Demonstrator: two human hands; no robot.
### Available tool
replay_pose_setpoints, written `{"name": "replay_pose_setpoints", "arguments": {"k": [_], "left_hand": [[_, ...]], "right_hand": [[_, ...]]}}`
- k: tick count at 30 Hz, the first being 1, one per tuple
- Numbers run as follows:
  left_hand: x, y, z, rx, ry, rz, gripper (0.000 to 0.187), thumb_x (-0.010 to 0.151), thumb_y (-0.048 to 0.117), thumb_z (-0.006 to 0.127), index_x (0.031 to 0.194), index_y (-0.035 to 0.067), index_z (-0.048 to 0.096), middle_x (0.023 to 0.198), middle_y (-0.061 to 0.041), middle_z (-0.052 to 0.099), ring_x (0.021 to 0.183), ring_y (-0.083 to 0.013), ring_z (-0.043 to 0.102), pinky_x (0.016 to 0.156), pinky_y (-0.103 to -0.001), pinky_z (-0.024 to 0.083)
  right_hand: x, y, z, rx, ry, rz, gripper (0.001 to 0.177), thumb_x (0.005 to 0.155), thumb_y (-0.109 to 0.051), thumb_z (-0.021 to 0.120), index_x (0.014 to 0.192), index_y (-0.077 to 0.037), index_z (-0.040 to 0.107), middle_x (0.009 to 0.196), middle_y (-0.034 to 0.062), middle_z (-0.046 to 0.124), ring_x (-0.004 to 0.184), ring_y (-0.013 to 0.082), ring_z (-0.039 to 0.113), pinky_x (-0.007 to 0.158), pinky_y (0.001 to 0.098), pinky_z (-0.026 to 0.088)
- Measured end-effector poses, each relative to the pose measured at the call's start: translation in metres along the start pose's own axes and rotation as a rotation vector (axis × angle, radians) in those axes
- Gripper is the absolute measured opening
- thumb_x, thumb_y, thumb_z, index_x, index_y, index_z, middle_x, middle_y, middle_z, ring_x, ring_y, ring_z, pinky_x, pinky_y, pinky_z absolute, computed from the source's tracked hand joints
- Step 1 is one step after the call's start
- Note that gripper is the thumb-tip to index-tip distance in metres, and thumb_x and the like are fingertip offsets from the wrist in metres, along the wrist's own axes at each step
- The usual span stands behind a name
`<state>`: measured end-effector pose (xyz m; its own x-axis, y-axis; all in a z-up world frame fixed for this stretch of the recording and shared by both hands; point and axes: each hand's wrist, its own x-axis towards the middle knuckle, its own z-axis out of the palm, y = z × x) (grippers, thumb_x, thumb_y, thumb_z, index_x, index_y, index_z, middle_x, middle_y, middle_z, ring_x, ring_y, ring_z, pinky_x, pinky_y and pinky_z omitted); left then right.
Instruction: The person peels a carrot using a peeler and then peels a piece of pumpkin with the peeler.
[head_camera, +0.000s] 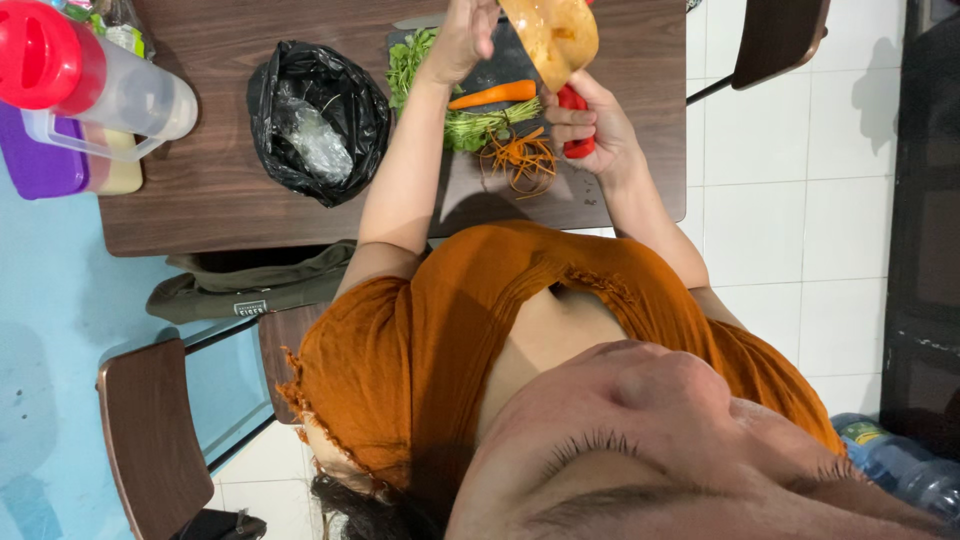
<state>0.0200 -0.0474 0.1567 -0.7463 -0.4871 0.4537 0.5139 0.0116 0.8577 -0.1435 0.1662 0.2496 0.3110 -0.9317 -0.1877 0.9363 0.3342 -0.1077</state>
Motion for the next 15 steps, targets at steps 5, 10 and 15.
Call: {"name": "replay_pose_setpoints", "arguments": {"k": [5, 10, 15], "left_hand": [[-0.002, -0.002, -0.015, 0.051, -0.129, 0.013, 0.122, 0.063, 0.058, 0.096, 0.157, 0.006, 0.039, 0.157, -0.008, 0.052, 0.15, -0.0238, 0.046, 0.131, -0.041, 0.03], [0.001, -0.002, 0.003, 0.044, -0.108, 0.011, 0.124, 0.068, 0.054, 0.103, 0.157, 0.006, 0.031, 0.161, -0.004, 0.044, 0.155, -0.0185, 0.038, 0.136, -0.041, 0.028], [0.004, 0.026, 0.024, -0.004, -0.067, -0.082, 0.088, 0.069, 0.039, 0.105, 0.136, 0.0, 0.062, 0.13, -0.009, 0.068, 0.12, -0.0185, 0.064, 0.108, -0.038, 0.054]], "right_hand": [[-0.002, 0.002, 0.0, 0.01, -0.006, 0.073, 0.028, 0.112, -0.019, 0.054, 0.115, 0.009, 0.056, 0.093, 0.0126, 0.067, 0.05, -0.0001, 0.048, 0.046, 0.0146, 0.039], [0.0, 0.002, -0.005, 0.067, 0.016, 0.136, 0.032, 0.112, -0.022, 0.054, 0.116, 0.01, 0.056, 0.095, 0.0124, 0.069, 0.049, 0.0007, 0.047, 0.041, 0.0131, 0.041], [0.004, 0.003, -0.014, 0.075, 0.012, 0.186, 0.032, 0.113, -0.021, 0.054, 0.12, 0.01, 0.057, 0.094, 0.0099, 0.069, 0.051, 0.0008, 0.047, 0.042, 0.0131, 0.041]]}}
